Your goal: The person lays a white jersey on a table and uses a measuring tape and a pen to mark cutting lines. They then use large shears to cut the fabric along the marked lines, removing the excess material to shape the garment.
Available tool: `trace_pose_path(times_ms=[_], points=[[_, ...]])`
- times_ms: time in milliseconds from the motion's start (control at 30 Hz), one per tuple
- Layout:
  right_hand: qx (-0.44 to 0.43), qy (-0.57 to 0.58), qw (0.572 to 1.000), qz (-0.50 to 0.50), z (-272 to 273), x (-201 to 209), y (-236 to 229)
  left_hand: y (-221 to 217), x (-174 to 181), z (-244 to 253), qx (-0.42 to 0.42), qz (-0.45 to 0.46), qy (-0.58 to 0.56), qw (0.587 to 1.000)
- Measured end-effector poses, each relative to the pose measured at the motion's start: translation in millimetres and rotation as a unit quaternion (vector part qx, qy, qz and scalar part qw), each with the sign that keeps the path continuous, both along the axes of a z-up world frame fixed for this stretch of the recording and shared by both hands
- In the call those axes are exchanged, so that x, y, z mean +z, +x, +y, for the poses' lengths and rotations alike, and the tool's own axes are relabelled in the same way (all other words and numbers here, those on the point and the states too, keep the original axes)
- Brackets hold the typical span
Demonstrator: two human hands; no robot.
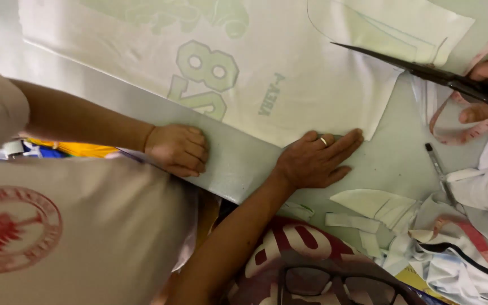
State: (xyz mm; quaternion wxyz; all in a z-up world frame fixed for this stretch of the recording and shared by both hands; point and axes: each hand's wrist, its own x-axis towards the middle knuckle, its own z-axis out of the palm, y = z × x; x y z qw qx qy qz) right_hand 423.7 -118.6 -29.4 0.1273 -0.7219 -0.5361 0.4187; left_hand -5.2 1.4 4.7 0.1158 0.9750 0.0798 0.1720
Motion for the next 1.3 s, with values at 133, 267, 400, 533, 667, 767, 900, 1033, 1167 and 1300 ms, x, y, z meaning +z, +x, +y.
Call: trace_pose_path(times_ms=[133,267,400,533,667,767,900,1033,1167,1300], points=[[-0.007,-0.07,0.996,-0.061,15,38,-18,1,-1,-1,0.002,0.001,0.015,1.0],[0.033,-0.07,0.991,-0.107,18,52,-19,1,-5,-2,0.008,-0.019,0.007,1.0],[0.006,-0.139,0.981,-0.132,29,74,-29,2,-6,-2,0.008,-0.016,0.008,1.0],[0.043,-0.104,0.983,-0.148,34,85,-33,3,-9,-4,0.018,-0.021,0.008,1.0],[0.068,-0.123,0.976,-0.164,38,91,-34,4,-6,-7,0.023,0.008,0.017,1.0],[0.089,-0.097,0.976,-0.173,36,85,-30,3,-6,-6,0.023,0.009,0.022,0.999],[0.054,-0.109,0.982,-0.141,39,94,-43,3,-10,-8,0.018,0.022,0.015,0.999],[0.061,-0.104,0.983,-0.14,38,93,-41,4,-11,-9,0.022,-0.001,0.013,1.0],[0.103,-0.155,0.965,-0.186,41,85,-38,3,-12,-9,0.015,0.004,-0.003,1.0],[0.108,-0.213,0.947,-0.216,58,89,-56,4,-8,-8,0.017,0.013,0.004,1.0]])
